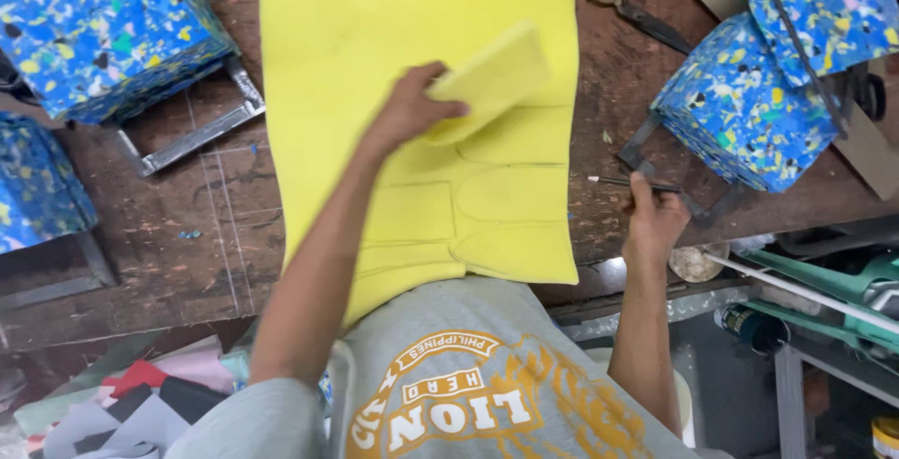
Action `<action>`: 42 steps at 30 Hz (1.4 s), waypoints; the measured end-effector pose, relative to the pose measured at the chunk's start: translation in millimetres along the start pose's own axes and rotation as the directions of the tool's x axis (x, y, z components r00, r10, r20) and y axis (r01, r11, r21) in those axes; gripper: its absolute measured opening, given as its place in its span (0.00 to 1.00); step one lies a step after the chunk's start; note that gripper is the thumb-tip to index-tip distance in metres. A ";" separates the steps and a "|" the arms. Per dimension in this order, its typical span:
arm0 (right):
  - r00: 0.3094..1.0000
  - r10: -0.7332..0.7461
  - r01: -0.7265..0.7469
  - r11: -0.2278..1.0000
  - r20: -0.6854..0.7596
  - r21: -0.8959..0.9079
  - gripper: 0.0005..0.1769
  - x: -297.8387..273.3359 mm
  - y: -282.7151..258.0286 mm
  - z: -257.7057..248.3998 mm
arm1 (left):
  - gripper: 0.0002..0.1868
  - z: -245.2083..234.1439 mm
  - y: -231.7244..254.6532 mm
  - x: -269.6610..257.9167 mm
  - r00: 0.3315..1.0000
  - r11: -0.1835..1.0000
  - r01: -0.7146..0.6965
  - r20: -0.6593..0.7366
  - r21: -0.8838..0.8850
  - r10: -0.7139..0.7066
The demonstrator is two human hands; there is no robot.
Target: The person uses a utility knife to cut shapes out of a large sheet of yellow foam. They trace outlines and slice through the material to separate individual pieces, which are then lifted and moved aside.
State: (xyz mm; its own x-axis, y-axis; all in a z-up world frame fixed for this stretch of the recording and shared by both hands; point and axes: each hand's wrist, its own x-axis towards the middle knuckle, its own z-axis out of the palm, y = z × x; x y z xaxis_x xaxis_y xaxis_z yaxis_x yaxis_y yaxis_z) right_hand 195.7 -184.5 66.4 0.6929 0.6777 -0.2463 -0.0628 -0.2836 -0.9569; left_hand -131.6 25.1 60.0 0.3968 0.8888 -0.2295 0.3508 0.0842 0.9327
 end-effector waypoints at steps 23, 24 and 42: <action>0.698 0.196 0.392 0.700 0.689 -0.596 0.18 -37.0 5.6 209.2 | 0.36 -70.2 -59.7 -108.0 0.822 0.799 0.420 -0.553 0.430 -0.134; 0.711 0.202 0.398 0.674 0.674 -0.622 0.19 -38.1 7.3 214.3 | 0.34 -69.0 -63.8 -112.5 0.798 0.781 0.438 -0.592 0.444 -0.111; 0.759 0.206 0.324 0.703 0.617 -0.633 0.16 -29.7 30.2 210.3 | 0.18 -64.5 -104.4 -123.6 0.771 0.918 0.397 -0.544 0.002 -0.332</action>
State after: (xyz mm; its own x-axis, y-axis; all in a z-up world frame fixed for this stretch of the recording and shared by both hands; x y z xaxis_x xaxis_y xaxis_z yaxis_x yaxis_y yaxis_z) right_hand 22.2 -70.5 12.5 0.0697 0.8748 -0.4794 0.6353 -0.4095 -0.6548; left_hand -271.9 -64.5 8.9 -0.2721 0.9021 -0.3349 0.4815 0.4289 0.7643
